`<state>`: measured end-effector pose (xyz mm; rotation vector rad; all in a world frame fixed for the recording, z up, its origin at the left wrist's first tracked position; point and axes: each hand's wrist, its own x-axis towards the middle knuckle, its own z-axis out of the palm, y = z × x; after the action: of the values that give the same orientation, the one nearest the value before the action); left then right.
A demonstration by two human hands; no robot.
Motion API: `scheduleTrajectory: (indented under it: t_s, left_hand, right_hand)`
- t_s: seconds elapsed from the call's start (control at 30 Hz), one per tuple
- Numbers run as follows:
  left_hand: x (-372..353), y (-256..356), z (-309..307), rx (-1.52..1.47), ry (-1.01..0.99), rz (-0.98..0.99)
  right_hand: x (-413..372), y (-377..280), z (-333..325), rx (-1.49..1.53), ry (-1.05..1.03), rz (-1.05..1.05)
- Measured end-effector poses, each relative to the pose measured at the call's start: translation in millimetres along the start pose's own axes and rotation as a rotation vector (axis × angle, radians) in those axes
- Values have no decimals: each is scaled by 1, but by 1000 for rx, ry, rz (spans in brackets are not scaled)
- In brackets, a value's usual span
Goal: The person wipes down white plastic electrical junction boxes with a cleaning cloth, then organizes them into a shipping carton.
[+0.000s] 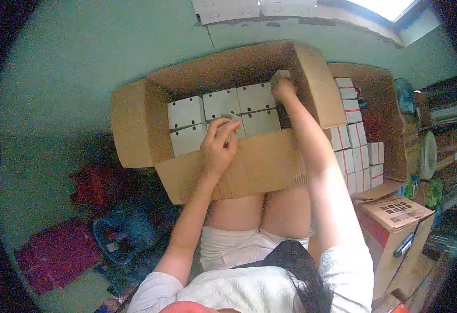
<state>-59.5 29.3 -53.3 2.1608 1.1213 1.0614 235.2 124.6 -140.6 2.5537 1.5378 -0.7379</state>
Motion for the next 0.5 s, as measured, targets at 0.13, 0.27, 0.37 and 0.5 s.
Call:
scheduleTrajectory:
  t_s: [0.13,0.27,0.37,0.5]
  left_hand:
    - [1,1,2,28,2,0]
    - [2,4,1,7,-9,-7]
    - [3,11,-4,-23,-71,-90]
    - [0,6,-1,-21,11,15]
  right_hand:
    - [11,-14,37,-381,279,194]
    - [43,3,71,-167,422,308]
    - [28,-5,64,-65,495,315]
    - [63,8,88,282,405,321]
